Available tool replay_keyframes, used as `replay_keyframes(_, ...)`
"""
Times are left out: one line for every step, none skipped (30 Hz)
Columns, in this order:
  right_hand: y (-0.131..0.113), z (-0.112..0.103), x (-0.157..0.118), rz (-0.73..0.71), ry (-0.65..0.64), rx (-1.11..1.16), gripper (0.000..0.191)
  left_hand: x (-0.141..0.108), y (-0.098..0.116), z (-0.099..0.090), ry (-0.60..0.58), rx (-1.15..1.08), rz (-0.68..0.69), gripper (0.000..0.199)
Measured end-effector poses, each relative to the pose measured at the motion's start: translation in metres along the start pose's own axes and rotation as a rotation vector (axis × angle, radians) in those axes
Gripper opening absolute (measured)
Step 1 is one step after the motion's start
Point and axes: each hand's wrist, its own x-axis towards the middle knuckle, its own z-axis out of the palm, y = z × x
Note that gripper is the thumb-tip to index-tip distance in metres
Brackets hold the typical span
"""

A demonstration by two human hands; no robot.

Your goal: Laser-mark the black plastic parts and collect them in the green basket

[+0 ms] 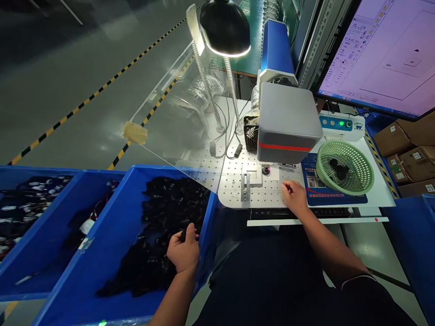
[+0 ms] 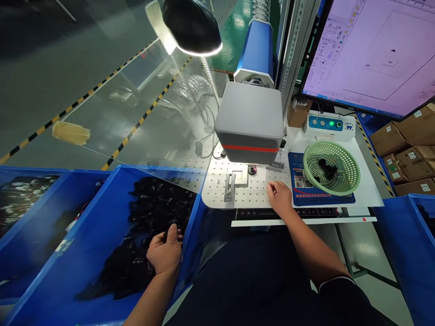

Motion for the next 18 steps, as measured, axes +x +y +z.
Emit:
replay_keyframes(0.000, 0.000, 0.000, 0.004, -0.001, -0.001, 0.021, 0.000, 0.002, 0.000, -0.003, -0.022, -0.008, 0.041)
replay_keyframes(0.000, 0.000, 0.000, 0.008, -0.005, -0.002, 0.021, -0.001, 0.004, 0.000, -0.002, -0.052, -0.017, 0.041)
replay_keyframes(0.001, 0.000, 0.001, 0.011, -0.012, -0.002, 0.022, -0.001, 0.005, 0.000, 0.004, -0.084, -0.026, 0.042)
replay_keyframes(0.001, 0.000, 0.001, 0.014, -0.021, -0.002, 0.022, -0.001, 0.007, -0.002, 0.006, -0.118, -0.035, 0.043)
replay_keyframes(0.001, 0.000, 0.002, 0.018, -0.031, -0.001, 0.022, -0.002, 0.009, -0.004, 0.000, -0.148, -0.049, 0.044)
replay_keyframes(0.002, -0.001, 0.004, 0.026, -0.041, 0.004, 0.022, -0.003, 0.011, -0.006, -0.024, -0.174, -0.069, 0.046)
replay_keyframes(0.002, 0.000, 0.005, 0.037, -0.052, 0.012, 0.022, -0.004, 0.014, -0.009, -0.069, -0.200, -0.099, 0.049)
replay_keyframes(0.001, 0.000, 0.008, 0.050, -0.061, 0.024, 0.023, -0.007, 0.017, -0.011, -0.136, -0.228, -0.139, 0.053)
replay_keyframes(0.001, 0.000, 0.011, 0.063, -0.069, 0.041, 0.023, -0.009, 0.020, -0.014, -0.219, -0.254, -0.185, 0.058)
replay_keyframes(0.000, 0.002, 0.015, 0.073, -0.076, 0.059, 0.024, -0.013, 0.024, -0.016, -0.305, -0.276, -0.235, 0.061)
replay_keyframes(-0.001, 0.003, 0.019, 0.078, -0.083, 0.077, 0.025, -0.017, 0.029, -0.018, -0.383, -0.289, -0.283, 0.063)
replay_keyframes(-0.003, 0.005, 0.023, 0.080, -0.089, 0.090, 0.026, -0.022, 0.033, -0.019, -0.452, -0.296, -0.321, 0.062)
replay_keyframes(-0.006, 0.007, 0.028, 0.080, -0.094, 0.099, 0.027, -0.028, 0.037, -0.020, -0.514, -0.293, -0.351, 0.060)
replay_keyframes(-0.008, 0.009, 0.033, 0.079, -0.101, 0.102, 0.028, -0.033, 0.041, -0.020, -0.580, -0.280, -0.375, 0.056)
replay_keyframes(-0.012, 0.012, 0.038, 0.076, -0.109, 0.101, 0.029, -0.039, 0.043, -0.020, -0.652, -0.259, -0.395, 0.053)
replay_keyframes(-0.016, 0.014, 0.043, 0.073, -0.116, 0.098, 0.029, -0.044, 0.046, -0.020, -0.731, -0.236, -0.413, 0.051)
replay_keyframes(-0.020, 0.016, 0.047, 0.065, -0.121, 0.095, 0.030, -0.049, 0.047, -0.019, -0.809, -0.212, -0.423, 0.051)
replay_keyframes(-0.025, 0.018, 0.052, 0.053, -0.125, 0.091, 0.031, -0.054, 0.048, -0.018, -0.878, -0.187, -0.426, 0.052)
